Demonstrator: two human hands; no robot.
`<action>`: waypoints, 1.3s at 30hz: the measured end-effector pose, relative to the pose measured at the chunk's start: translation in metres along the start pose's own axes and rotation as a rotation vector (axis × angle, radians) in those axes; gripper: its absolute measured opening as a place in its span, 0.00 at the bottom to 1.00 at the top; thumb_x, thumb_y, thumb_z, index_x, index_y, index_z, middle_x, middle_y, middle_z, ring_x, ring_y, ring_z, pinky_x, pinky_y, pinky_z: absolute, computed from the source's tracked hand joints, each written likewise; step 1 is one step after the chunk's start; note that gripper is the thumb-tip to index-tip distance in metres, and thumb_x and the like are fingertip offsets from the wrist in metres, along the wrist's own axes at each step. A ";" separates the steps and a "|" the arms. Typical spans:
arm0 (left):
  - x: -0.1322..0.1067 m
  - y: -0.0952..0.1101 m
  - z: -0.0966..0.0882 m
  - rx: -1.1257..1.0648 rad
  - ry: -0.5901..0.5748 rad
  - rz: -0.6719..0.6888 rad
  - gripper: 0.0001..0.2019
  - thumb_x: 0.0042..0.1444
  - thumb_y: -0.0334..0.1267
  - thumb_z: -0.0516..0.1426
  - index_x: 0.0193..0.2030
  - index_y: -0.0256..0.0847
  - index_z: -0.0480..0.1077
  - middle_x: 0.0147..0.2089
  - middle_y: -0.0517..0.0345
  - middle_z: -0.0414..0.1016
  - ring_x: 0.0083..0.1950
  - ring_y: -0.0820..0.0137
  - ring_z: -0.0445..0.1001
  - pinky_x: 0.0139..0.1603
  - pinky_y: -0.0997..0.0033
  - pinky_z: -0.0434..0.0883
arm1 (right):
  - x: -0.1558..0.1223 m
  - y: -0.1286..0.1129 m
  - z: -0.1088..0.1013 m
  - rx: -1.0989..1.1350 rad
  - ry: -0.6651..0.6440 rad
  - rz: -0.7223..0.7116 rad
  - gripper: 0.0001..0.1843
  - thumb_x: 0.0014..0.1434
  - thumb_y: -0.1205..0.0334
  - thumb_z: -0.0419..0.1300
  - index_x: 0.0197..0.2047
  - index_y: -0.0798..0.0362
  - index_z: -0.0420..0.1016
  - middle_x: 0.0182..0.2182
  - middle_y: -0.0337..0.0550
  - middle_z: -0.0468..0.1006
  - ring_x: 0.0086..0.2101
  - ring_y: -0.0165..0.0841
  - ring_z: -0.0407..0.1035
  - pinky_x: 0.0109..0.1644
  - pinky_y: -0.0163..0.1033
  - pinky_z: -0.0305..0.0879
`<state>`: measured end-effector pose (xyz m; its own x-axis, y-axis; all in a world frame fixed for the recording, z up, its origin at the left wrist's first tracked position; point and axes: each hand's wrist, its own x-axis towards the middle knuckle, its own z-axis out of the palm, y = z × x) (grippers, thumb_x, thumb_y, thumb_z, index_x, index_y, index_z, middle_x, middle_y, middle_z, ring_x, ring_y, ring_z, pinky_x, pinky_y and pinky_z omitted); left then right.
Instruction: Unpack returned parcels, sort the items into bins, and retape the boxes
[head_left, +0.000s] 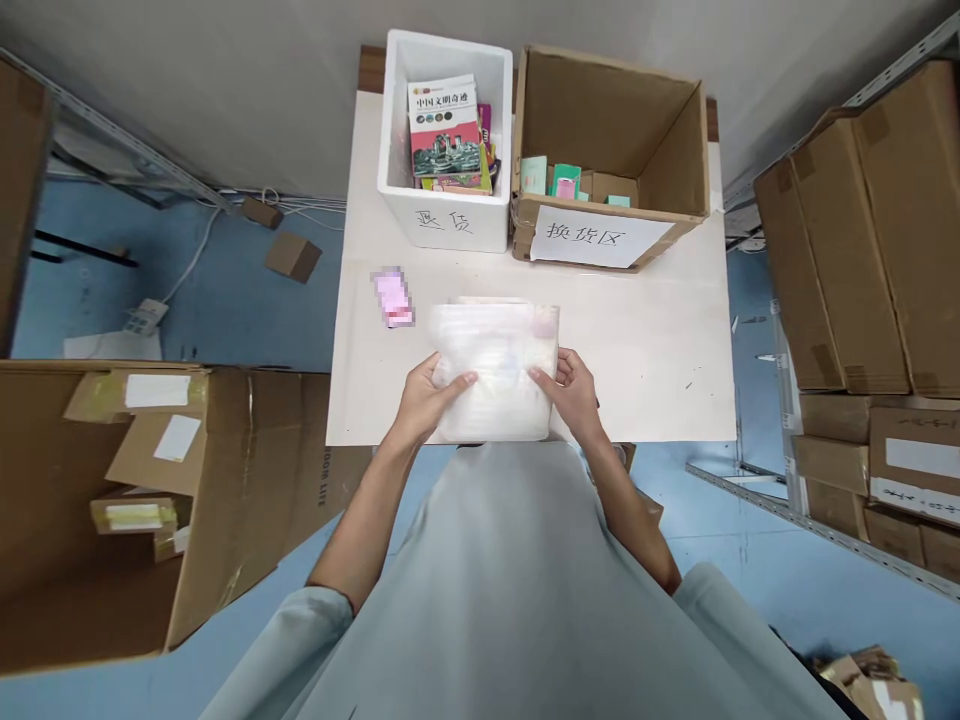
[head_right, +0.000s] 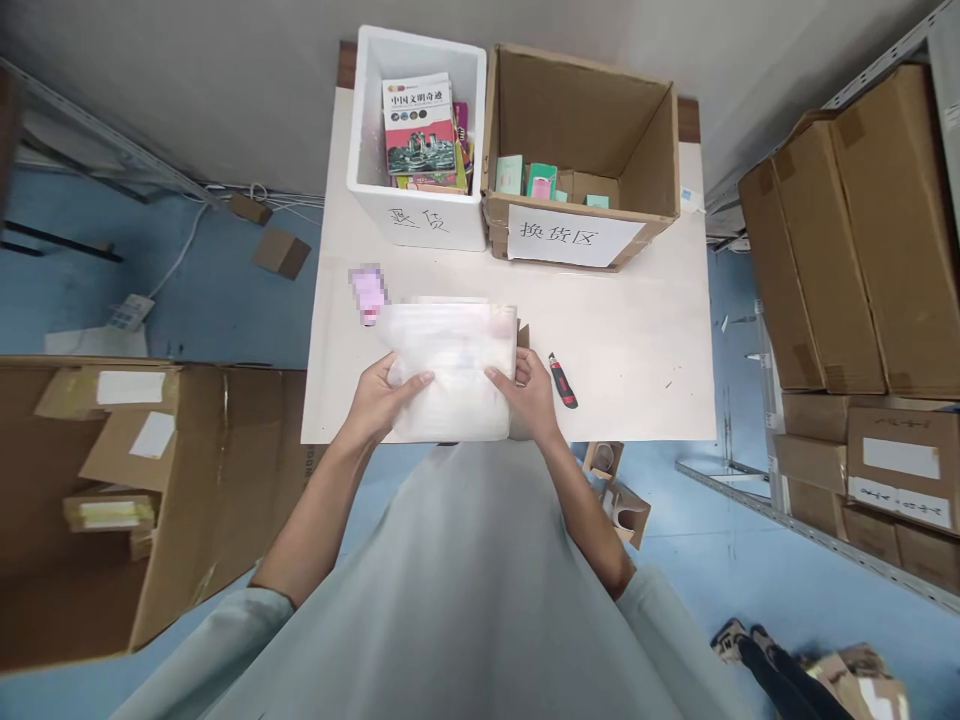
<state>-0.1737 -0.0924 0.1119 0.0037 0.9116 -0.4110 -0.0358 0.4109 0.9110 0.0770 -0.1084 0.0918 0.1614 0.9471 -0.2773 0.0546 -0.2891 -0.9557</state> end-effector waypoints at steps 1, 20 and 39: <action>-0.001 -0.001 0.003 -0.003 0.017 0.014 0.37 0.48 0.63 0.80 0.55 0.38 0.83 0.56 0.42 0.90 0.54 0.50 0.88 0.51 0.59 0.86 | -0.004 -0.005 -0.003 -0.074 0.047 -0.036 0.35 0.60 0.34 0.78 0.59 0.47 0.78 0.58 0.55 0.88 0.56 0.48 0.84 0.61 0.56 0.86; -0.008 0.014 0.043 -0.269 -0.300 0.021 0.41 0.68 0.67 0.60 0.77 0.40 0.74 0.78 0.35 0.75 0.76 0.40 0.77 0.66 0.47 0.81 | -0.015 -0.047 0.011 -0.095 0.013 -0.203 0.27 0.75 0.33 0.63 0.40 0.47 0.88 0.32 0.39 0.82 0.36 0.38 0.76 0.41 0.41 0.78; 0.000 -0.001 -0.004 -0.295 0.019 -0.081 0.48 0.44 0.65 0.82 0.64 0.34 0.81 0.55 0.35 0.90 0.62 0.39 0.88 0.64 0.45 0.87 | 0.050 0.000 -0.111 -0.024 0.199 -0.027 0.28 0.56 0.33 0.75 0.42 0.50 0.84 0.32 0.40 0.84 0.38 0.41 0.81 0.45 0.47 0.82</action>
<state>-0.1781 -0.0926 0.1102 -0.0005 0.8745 -0.4850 -0.3250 0.4585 0.8271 0.1948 -0.0762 0.0886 0.3513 0.9090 -0.2245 0.0845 -0.2695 -0.9593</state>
